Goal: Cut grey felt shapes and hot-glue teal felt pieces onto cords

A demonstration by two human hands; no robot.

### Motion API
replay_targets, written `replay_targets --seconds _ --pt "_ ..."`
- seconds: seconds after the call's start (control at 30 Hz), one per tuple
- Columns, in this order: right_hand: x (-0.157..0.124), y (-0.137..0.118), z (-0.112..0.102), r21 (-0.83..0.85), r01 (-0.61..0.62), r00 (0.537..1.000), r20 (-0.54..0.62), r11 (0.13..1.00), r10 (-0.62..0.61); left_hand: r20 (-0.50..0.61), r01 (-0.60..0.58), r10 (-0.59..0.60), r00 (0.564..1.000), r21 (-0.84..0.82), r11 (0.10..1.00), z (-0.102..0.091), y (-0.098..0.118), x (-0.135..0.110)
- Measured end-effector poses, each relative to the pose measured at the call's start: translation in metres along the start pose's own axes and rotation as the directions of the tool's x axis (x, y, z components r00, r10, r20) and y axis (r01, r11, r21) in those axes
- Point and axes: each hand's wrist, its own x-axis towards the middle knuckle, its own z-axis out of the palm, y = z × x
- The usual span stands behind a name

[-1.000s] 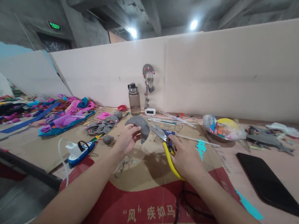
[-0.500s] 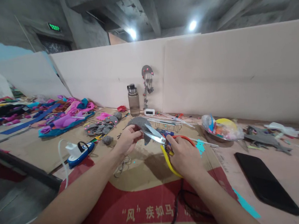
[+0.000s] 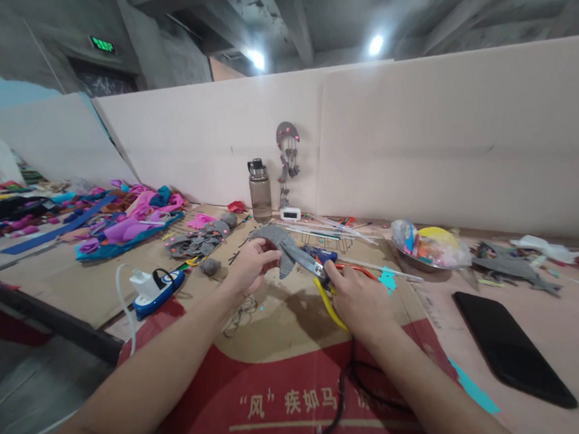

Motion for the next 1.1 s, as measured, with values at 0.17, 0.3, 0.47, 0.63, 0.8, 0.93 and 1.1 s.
replay_targets --seconds 0.17,0.3,0.47,0.63,0.8,0.93,1.1 --pt "0.001 -0.002 0.0 0.085 -0.035 0.999 0.03 0.996 0.032 0.011 0.033 -0.033 0.999 -0.016 0.999 -0.004 -0.003 0.003" --pt "0.004 0.001 0.009 0.304 -0.11 0.994 0.013 0.946 0.111 0.012 0.056 -0.056 0.998 -0.049 0.997 -0.005 -0.004 0.006" --pt "0.007 0.005 0.02 0.382 -0.017 0.995 -0.084 0.924 0.054 -0.088 0.033 -0.048 0.995 -0.163 0.986 -0.007 -0.001 0.006" --pt "0.005 -0.001 0.015 0.234 0.024 0.998 -0.066 0.972 -0.009 -0.154 -0.01 -0.018 0.988 -0.18 0.984 -0.007 0.003 0.005" --pt "0.002 -0.006 0.005 0.103 0.004 0.999 -0.036 0.995 -0.001 -0.167 -0.047 0.021 0.986 -0.158 0.986 -0.007 0.001 0.006" --pt "0.0 -0.005 0.007 0.079 0.024 0.999 -0.037 0.997 -0.021 -0.158 -0.062 0.037 0.987 -0.154 0.986 -0.007 -0.002 0.007" --pt "0.0 -0.009 0.012 0.137 0.006 1.0 0.026 0.991 -0.01 -0.142 -0.078 0.055 0.988 -0.164 0.983 -0.007 -0.003 0.009"
